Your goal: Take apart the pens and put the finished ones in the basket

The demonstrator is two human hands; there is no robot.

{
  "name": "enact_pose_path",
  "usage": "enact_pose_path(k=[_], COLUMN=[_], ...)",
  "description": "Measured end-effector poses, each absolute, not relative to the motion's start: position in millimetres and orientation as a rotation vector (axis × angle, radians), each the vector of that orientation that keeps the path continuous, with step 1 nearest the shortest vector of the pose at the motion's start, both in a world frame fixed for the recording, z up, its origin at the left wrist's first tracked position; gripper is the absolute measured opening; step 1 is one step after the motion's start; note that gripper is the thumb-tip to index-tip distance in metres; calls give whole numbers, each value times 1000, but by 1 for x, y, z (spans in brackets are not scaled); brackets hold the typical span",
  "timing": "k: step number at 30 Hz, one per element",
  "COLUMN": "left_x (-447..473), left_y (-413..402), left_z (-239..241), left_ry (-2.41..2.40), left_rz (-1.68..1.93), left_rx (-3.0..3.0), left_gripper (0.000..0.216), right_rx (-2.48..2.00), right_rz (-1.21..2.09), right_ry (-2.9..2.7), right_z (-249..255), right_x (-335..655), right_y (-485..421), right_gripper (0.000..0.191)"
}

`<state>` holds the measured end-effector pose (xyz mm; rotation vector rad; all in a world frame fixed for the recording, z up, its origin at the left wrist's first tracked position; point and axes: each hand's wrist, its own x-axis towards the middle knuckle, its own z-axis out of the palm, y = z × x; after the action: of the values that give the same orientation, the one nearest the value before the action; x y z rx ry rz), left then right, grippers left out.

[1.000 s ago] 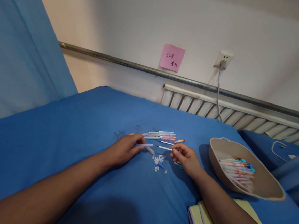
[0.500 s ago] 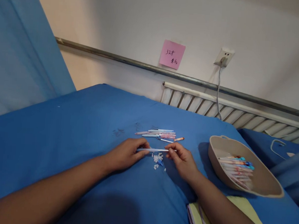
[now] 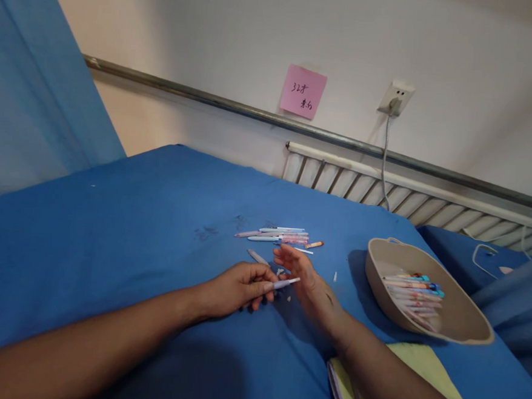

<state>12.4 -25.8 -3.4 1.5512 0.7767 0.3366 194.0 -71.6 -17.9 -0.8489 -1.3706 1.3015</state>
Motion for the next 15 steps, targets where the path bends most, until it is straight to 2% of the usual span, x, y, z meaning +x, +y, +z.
enact_pose_path(k=[7,12,15], left_x=[9,3,0], left_y=[-19,-9,-1], left_z=[-7,-4,-5], left_ry=[739,752,773], left_rz=[381,498,560], left_rx=[1384,1192,1095], left_gripper=[33,30,25], right_rx=[-912,-1090,-1409], right_rz=[1303,895,682], right_ry=[-1130,-906,-1047], right_z=[-2,-8,-10], right_x=[204,239,264], right_y=[-63,-40,-34], right_gripper=[69,43,32])
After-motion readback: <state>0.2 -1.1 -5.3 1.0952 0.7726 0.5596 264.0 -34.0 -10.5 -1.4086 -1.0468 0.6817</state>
